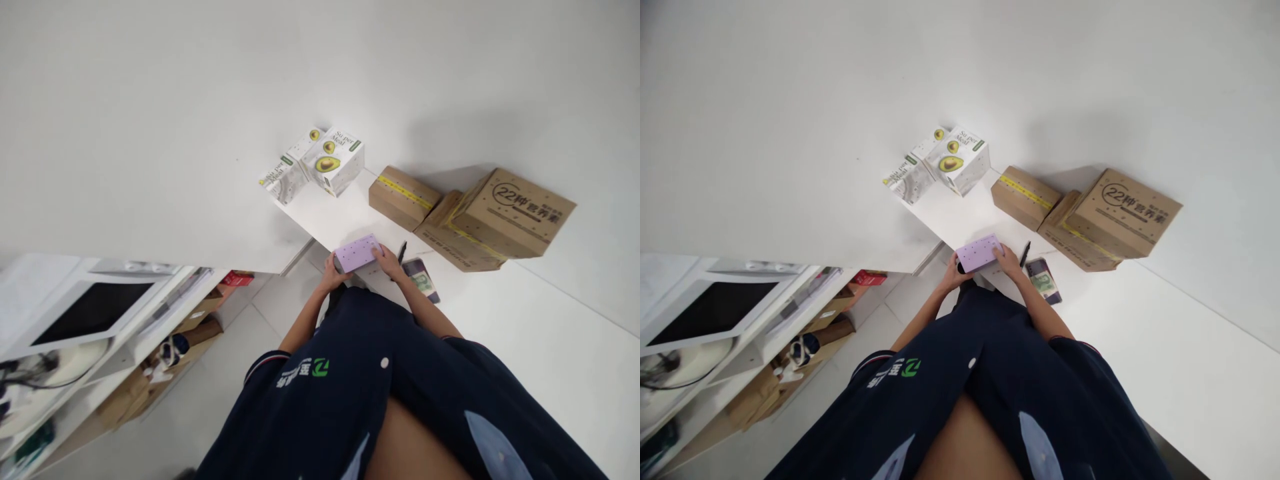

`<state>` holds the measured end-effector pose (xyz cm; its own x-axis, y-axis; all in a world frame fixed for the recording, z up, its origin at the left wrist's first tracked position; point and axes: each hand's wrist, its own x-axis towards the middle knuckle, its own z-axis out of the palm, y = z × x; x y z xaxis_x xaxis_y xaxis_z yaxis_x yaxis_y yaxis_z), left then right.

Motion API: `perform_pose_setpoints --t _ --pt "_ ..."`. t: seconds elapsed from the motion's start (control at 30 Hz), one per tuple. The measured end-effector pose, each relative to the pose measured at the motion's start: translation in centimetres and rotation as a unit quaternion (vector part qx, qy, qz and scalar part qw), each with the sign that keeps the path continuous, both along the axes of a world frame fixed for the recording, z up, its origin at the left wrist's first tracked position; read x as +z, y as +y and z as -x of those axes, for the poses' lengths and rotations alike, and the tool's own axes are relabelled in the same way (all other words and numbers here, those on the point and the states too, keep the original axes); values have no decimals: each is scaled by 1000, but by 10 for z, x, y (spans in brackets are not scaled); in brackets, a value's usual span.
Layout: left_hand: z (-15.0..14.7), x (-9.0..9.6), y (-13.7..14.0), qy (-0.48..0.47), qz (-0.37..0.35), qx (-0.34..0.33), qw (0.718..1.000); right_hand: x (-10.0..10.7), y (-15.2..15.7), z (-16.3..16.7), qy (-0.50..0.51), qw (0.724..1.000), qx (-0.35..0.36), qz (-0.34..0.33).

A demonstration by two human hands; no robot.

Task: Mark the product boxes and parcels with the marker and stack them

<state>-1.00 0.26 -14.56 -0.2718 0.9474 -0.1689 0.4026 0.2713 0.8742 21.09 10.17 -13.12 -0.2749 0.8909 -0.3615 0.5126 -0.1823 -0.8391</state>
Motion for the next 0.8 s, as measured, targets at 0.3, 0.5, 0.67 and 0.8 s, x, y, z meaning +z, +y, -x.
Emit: perform_pose_setpoints --t 0.3,0.5,0.67,0.8 --pt "-15 68 42 183 10 -112 977 2 -2 10 -39 995 -55 68" --pt "-21 63 43 177 3 -146 973 15 2 5 -17 996 -56 63" --pt "-14 43 38 59 -46 -108 991 24 3 -4 77 986 -100 108" --pt "-10 25 33 -51 -34 -59 996 24 2 -3 83 994 -60 32"
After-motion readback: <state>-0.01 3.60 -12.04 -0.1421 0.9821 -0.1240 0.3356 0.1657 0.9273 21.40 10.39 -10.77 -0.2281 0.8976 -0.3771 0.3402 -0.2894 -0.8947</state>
